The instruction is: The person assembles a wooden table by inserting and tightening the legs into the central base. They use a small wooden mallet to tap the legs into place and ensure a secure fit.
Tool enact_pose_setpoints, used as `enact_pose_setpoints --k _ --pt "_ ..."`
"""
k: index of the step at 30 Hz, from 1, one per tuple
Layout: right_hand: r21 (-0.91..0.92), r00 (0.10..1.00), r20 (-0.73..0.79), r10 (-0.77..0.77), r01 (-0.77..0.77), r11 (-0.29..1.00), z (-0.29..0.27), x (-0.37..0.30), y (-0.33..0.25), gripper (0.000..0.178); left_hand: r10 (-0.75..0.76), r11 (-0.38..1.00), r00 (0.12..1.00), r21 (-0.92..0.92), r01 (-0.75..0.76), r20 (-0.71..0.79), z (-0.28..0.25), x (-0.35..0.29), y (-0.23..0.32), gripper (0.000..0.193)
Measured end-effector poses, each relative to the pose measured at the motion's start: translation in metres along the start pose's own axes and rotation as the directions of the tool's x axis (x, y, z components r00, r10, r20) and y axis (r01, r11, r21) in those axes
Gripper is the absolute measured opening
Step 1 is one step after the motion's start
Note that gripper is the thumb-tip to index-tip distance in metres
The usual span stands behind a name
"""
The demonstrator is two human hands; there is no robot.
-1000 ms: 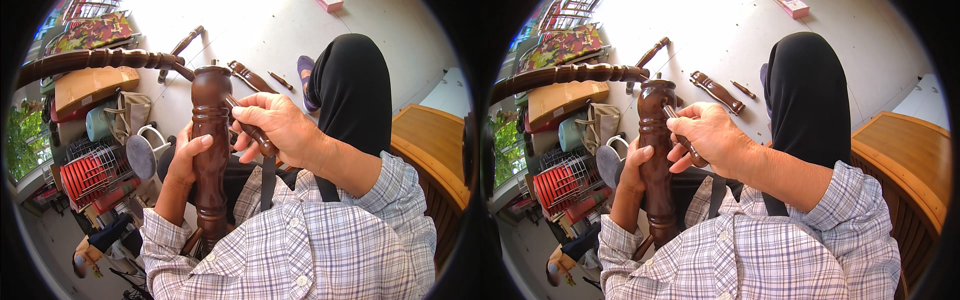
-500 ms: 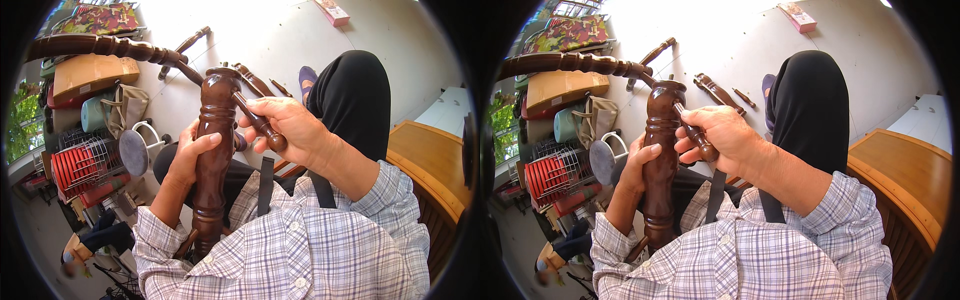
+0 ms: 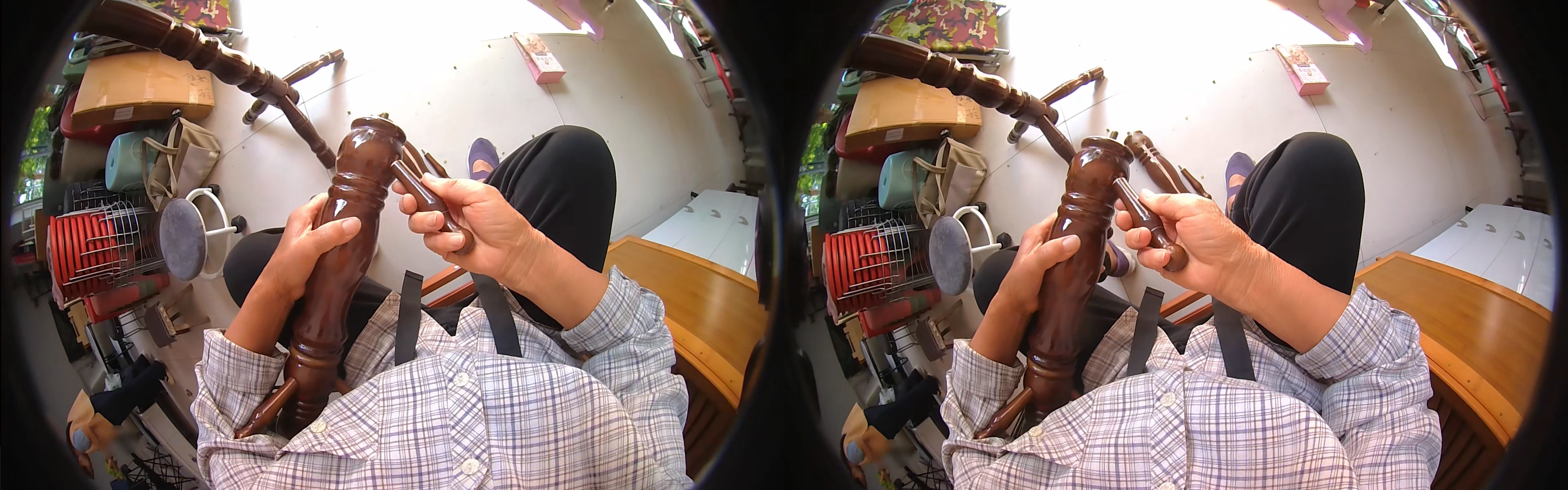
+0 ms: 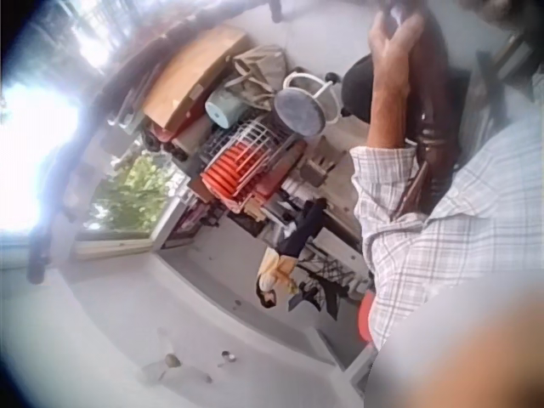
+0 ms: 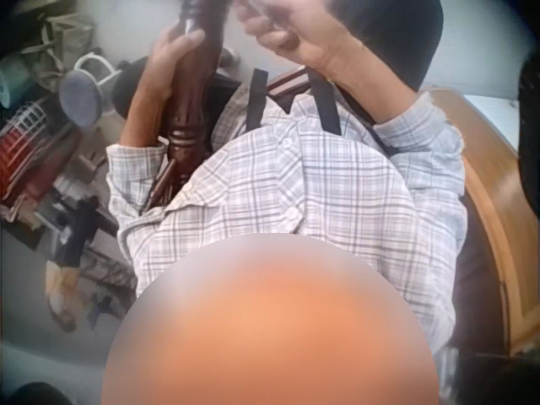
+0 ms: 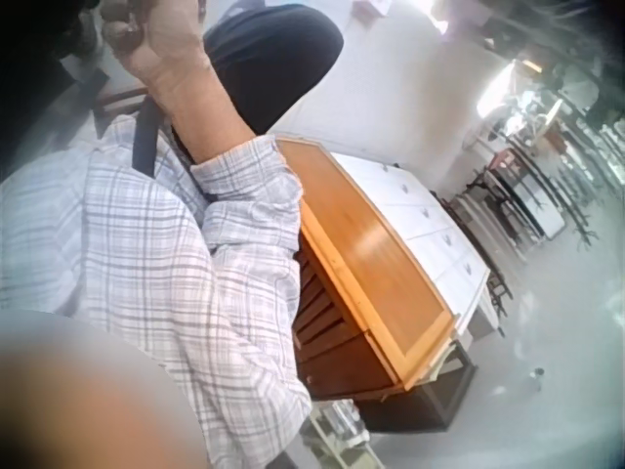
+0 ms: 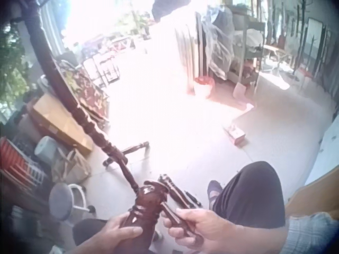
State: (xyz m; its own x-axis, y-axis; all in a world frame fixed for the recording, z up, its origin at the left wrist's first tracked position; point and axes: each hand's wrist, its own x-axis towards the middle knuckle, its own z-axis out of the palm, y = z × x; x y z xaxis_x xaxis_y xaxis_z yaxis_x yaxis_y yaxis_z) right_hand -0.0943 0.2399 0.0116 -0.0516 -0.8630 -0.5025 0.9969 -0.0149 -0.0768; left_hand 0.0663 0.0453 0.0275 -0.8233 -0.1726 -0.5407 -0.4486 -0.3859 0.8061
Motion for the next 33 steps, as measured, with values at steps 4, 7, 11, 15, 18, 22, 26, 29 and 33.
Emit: enact_pose_setpoints --k 4,7,11,15,18,22,26,29,33 --pt "-0.286 0.992 -0.105 -0.069 0.037 0.958 0.003 0.001 -0.003 0.029 -0.03 1.0 1.0 0.002 0.03 0.0 -0.001 0.002 -0.001 0.049" --pt "-0.523 0.962 -0.202 -0.186 0.055 0.851 0.016 -0.003 -0.003 0.031 -0.034 0.999 0.999 0.002 0.034 0.0 0.001 0.002 -0.001 0.05" --pt "-0.806 0.91 -0.184 -0.372 0.077 0.587 0.017 -0.002 0.0 0.039 -0.02 0.999 1.0 0.025 0.02 0.0 0.001 0.002 0.0 0.051" --pt "-0.864 0.908 -0.181 -0.377 0.036 0.502 0.019 -0.004 -0.004 0.036 -0.018 0.999 1.0 0.029 0.018 0.001 0.002 0.001 0.001 0.052" --pt "-0.777 0.931 -0.213 -0.298 0.023 0.629 0.016 -0.004 -0.007 0.031 0.01 0.994 1.0 0.112 -0.009 -0.009 0.004 0.002 0.0 0.059" --pt "-0.541 0.976 -0.177 -0.129 0.013 0.841 -0.001 0.001 -0.008 0.028 0.005 0.992 1.0 0.124 -0.002 -0.028 0.004 0.003 0.0 0.058" --pt "-0.196 0.993 -0.115 0.021 -0.043 0.98 -0.002 0.005 -0.006 0.034 -0.003 0.993 0.999 0.119 0.007 -0.037 0.004 0.003 0.0 0.058" --pt "-0.256 0.989 -0.15 0.014 -0.052 0.965 -0.004 0.005 -0.005 0.036 0.008 0.993 1.0 0.12 -0.005 -0.023 0.003 0.006 -0.003 0.058" --pt "-0.538 0.955 -0.237 -0.178 0.024 0.843 0.006 0.002 -0.005 0.038 0.015 0.995 1.0 0.104 -0.013 -0.013 0.004 0.006 -0.004 0.058"
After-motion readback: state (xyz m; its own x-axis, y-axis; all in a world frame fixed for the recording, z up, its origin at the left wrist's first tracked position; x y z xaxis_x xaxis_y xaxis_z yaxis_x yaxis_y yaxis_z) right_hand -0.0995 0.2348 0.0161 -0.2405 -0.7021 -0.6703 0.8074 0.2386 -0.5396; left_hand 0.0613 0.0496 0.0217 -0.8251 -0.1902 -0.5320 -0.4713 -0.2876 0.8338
